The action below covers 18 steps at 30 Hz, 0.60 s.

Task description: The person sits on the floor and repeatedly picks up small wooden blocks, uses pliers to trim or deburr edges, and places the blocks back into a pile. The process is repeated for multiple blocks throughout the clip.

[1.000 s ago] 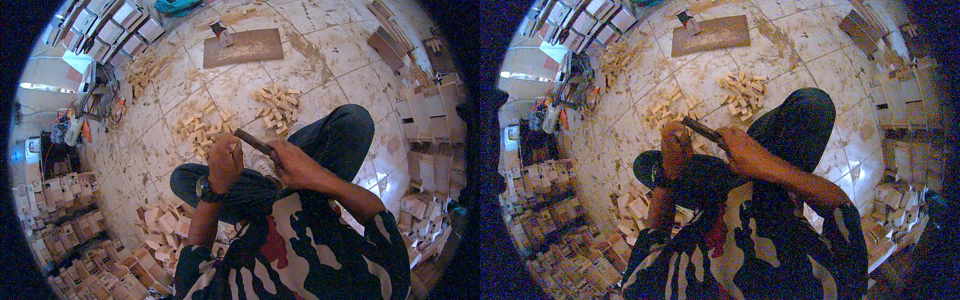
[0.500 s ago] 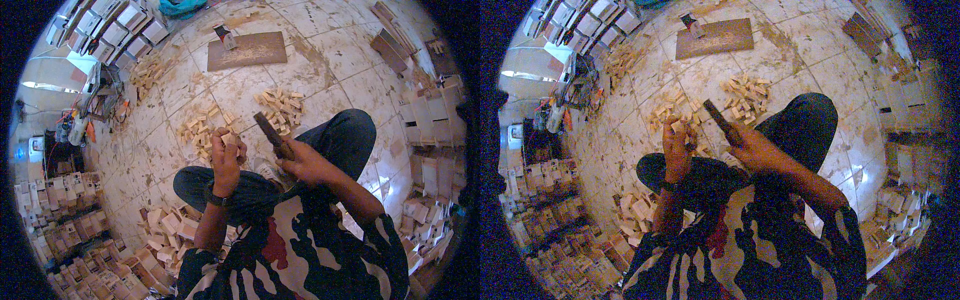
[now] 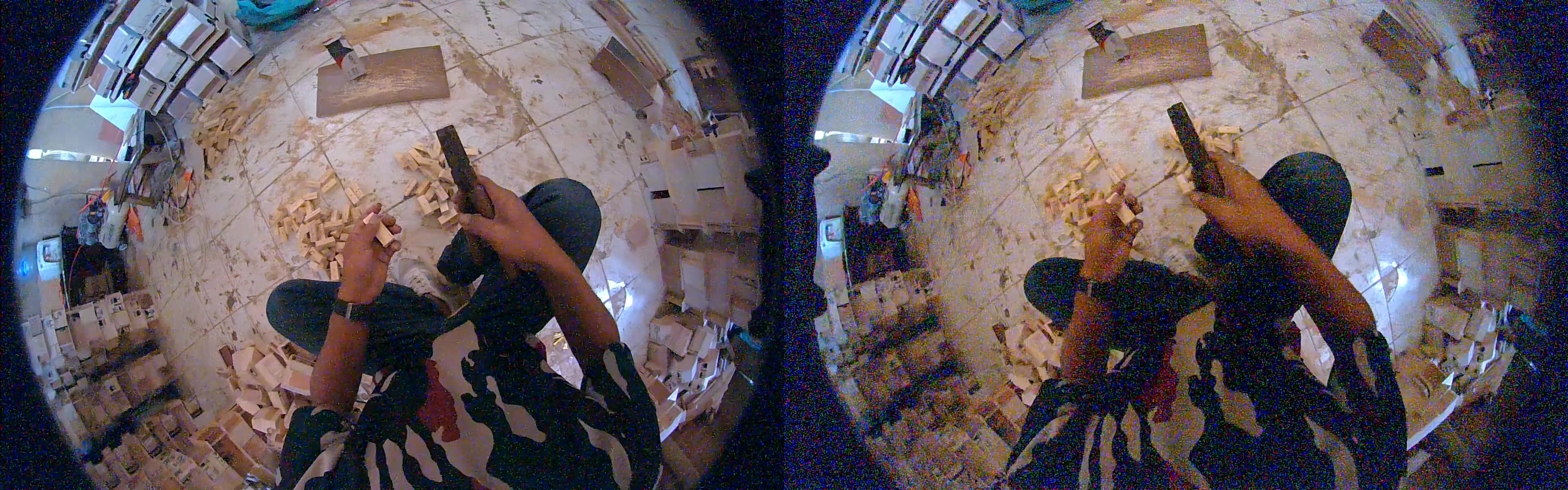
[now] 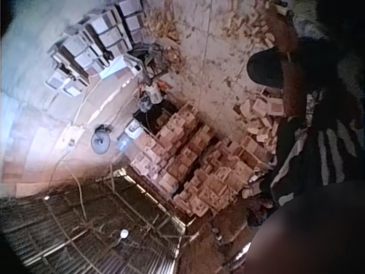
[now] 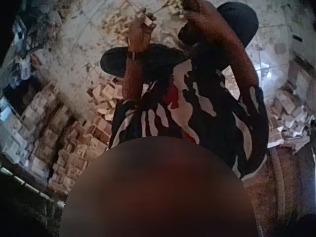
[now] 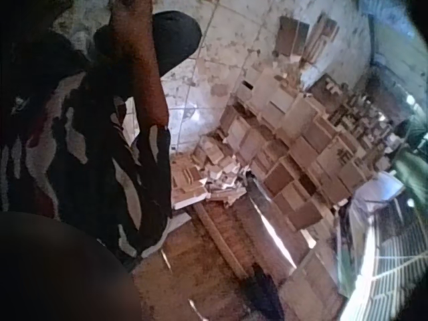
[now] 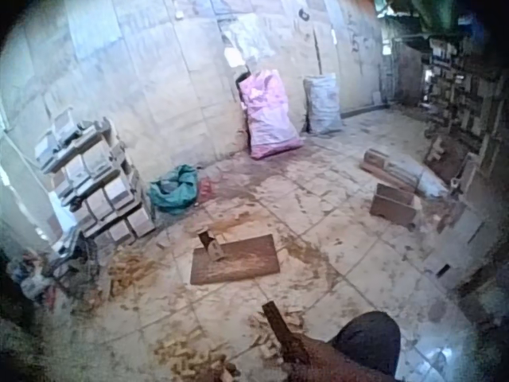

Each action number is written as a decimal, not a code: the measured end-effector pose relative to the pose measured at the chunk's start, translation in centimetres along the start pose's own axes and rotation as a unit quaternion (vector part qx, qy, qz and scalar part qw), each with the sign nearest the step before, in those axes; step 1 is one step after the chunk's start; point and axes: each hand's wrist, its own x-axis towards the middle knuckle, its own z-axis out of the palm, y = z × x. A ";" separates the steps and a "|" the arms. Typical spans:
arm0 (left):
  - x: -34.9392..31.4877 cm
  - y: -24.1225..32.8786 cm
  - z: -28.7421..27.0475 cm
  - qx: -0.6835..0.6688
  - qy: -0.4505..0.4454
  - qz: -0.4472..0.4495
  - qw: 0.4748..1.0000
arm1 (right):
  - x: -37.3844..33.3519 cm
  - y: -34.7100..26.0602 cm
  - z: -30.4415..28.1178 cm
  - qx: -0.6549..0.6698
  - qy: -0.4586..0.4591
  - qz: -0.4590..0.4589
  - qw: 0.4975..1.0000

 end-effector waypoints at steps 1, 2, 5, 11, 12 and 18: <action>0.4 -0.4 0.1 -0.010 0.012 -0.018 1.000 | 0.1 0.2 0.0 0.009 0.010 0.007 1.000; 0.6 -0.8 0.2 -0.020 0.025 -0.037 0.999 | 0.1 0.4 0.0 0.017 0.020 0.015 1.000; 1.2 -1.4 0.8 -0.023 0.025 -0.037 0.999 | 0.7 1.3 0.9 -0.022 0.030 0.006 0.999; 0.8 -0.6 2.1 0.326 0.036 0.159 0.931 | 0.5 2.7 2.7 -0.255 -0.022 0.007 0.967; 0.6 -0.4 2.4 0.329 0.037 0.174 0.927 | 0.6 2.8 2.9 -0.283 -0.038 0.023 0.958; -0.7 0.2 3.1 0.408 0.049 0.252 0.876 | 0.5 1.6 3.0 -0.154 -0.124 0.080 0.977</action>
